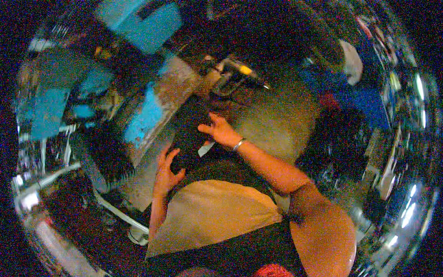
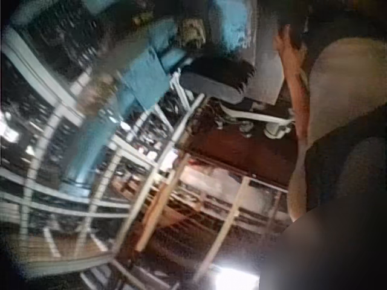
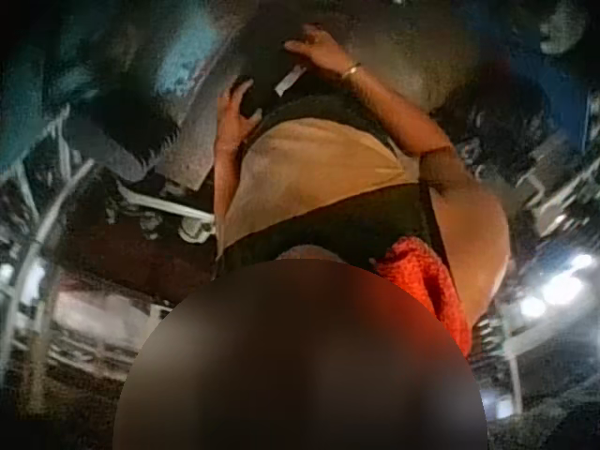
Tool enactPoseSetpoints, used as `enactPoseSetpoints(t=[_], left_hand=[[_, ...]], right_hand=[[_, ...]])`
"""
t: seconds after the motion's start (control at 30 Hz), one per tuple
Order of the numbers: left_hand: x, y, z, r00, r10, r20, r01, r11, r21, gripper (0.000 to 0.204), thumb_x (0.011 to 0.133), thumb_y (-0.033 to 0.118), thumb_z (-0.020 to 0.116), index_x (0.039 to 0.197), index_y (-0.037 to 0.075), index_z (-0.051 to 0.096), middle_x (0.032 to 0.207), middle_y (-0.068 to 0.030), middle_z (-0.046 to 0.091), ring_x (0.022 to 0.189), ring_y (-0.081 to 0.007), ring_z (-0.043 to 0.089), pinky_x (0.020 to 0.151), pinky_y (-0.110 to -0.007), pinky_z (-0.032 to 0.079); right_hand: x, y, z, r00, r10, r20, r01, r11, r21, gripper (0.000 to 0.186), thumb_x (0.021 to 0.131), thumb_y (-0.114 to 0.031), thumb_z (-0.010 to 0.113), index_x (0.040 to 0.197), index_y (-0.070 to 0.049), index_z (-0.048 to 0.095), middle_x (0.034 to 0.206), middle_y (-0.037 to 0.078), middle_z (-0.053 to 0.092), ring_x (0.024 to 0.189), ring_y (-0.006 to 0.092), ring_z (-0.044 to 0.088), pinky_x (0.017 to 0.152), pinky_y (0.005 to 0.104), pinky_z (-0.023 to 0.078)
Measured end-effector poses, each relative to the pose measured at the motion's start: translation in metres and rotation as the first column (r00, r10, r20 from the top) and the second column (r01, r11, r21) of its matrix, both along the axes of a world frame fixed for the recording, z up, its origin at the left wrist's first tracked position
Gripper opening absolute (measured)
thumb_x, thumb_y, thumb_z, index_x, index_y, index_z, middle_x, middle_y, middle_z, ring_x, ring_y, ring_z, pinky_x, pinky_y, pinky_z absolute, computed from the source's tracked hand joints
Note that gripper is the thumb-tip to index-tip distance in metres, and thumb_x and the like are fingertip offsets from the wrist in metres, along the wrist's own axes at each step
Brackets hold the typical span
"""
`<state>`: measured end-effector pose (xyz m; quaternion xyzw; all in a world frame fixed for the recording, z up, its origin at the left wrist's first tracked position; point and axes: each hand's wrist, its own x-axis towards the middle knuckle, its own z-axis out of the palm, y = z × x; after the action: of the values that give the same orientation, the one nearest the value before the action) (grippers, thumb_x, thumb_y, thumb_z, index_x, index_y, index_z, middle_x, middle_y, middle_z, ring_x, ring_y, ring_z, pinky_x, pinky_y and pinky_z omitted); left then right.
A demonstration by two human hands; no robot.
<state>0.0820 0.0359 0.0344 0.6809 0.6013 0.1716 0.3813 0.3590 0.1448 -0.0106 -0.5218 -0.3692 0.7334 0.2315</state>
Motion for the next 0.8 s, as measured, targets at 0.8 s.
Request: enactPoseSetpoints(t=[0.8], left_hand=[[-0.003, 0.032, 0.0, 0.983, -0.053, -0.177, 0.028, 0.989, -0.144, 0.07, 0.088, 0.017, 0.075, 0.152, 0.01, 0.047, 0.154, -0.0197, 0.047, 0.14, -0.0389, 0.045, 0.118, -0.045, 0.035]], right_hand=[[0.321, 0.015, -0.118, 0.216, -0.959, 0.184, 0.851, 0.277, 0.446, 0.036, 0.093, -0.014, 0.074, 0.126, -0.013, 0.06, 0.11, 0.007, 0.072, 0.079, 0.0216, 0.072, 0.052, 0.0335, 0.059]])
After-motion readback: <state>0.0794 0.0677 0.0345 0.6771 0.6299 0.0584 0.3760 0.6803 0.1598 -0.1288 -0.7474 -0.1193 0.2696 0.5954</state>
